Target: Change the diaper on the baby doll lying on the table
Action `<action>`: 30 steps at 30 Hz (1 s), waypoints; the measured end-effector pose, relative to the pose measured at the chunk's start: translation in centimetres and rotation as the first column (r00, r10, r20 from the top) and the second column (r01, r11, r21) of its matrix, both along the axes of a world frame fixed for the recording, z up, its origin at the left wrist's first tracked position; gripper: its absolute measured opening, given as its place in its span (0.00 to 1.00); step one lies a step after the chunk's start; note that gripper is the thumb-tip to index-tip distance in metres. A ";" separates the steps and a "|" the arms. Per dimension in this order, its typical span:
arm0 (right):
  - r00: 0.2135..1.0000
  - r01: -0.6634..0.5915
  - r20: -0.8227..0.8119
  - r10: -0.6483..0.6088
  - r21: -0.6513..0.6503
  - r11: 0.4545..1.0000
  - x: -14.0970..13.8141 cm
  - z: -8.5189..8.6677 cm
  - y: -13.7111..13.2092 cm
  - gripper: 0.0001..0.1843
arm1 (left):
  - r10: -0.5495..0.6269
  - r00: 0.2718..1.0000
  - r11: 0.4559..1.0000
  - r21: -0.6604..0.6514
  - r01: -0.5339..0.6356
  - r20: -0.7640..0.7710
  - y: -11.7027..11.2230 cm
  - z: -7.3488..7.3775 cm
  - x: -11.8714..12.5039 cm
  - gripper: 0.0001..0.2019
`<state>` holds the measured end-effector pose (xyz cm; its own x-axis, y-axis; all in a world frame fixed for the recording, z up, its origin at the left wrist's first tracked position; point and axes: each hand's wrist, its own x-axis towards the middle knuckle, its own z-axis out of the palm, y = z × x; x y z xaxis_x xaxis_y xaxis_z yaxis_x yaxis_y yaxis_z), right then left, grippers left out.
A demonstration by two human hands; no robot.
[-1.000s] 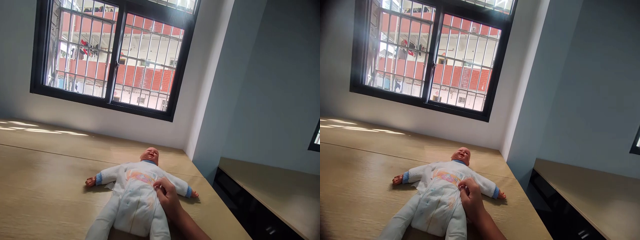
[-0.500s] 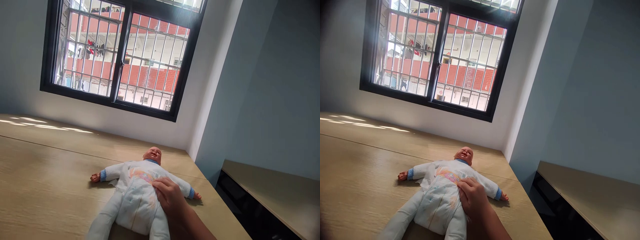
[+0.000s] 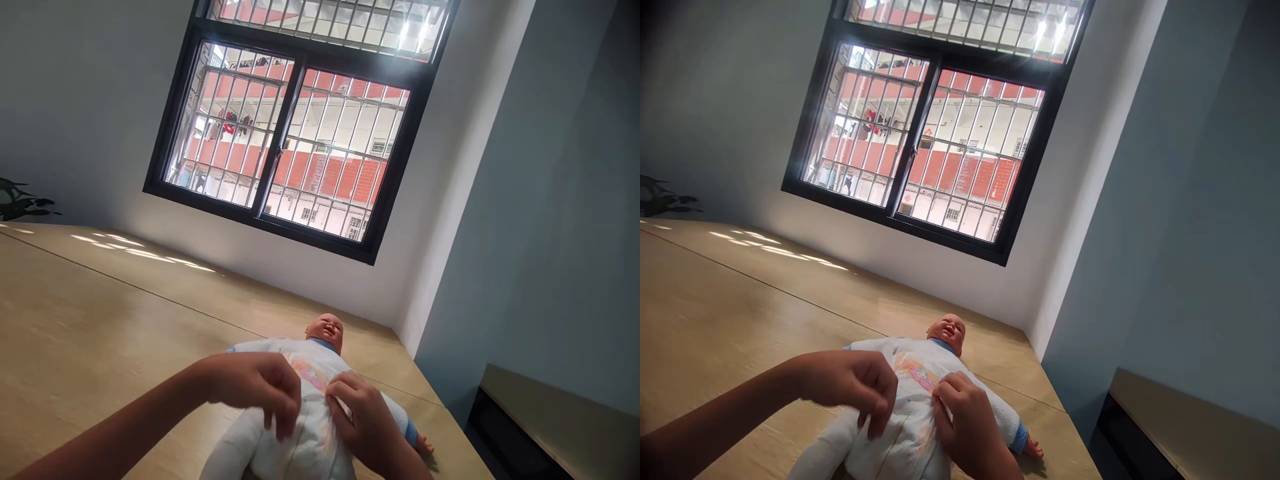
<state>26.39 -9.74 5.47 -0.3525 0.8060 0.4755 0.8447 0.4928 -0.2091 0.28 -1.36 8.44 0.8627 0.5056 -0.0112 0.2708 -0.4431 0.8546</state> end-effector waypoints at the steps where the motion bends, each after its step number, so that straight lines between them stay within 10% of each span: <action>1: 0.999 -0.017 -0.042 0.017 0.002 1.000 -0.6 0.5 0.3 0.11 | 0.068 0.998 0.995 -0.077 -0.068 0.004 1.3 -0.8 -0.5 0.09; 4: 0.985 -0.121 -0.128 0.112 -0.066 0.990 -3.2 2.1 1.5 0.11 | 0.391 0.917 0.905 -0.147 -0.399 -0.078 5.8 -4.1 -2.1 0.09; 10: 0.981 -0.162 0.067 0.181 -0.230 0.960 -7.9 2.7 4.8 0.10 | 0.538 0.839 0.769 0.359 -0.529 0.083 8.9 -9.4 -3.4 0.05; 19: 0.916 -0.106 0.350 0.196 -0.259 0.960 -8.7 0.2 7.2 0.14 | 0.520 0.853 0.784 0.417 -0.459 -0.037 7.5 -9.0 -1.4 0.14; 30: 0.937 -0.189 0.235 0.260 -0.287 0.939 -7.5 0.8 8.0 0.20 | 0.575 0.815 0.800 0.157 -0.578 0.069 8.4 -9.2 -0.2 0.04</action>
<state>18.91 -1.74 6.24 -0.6226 0.7720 0.1280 0.7598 0.6355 -0.1373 0.13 7.06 -0.77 0.4102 0.9029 0.1281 0.5070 -0.3426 0.7909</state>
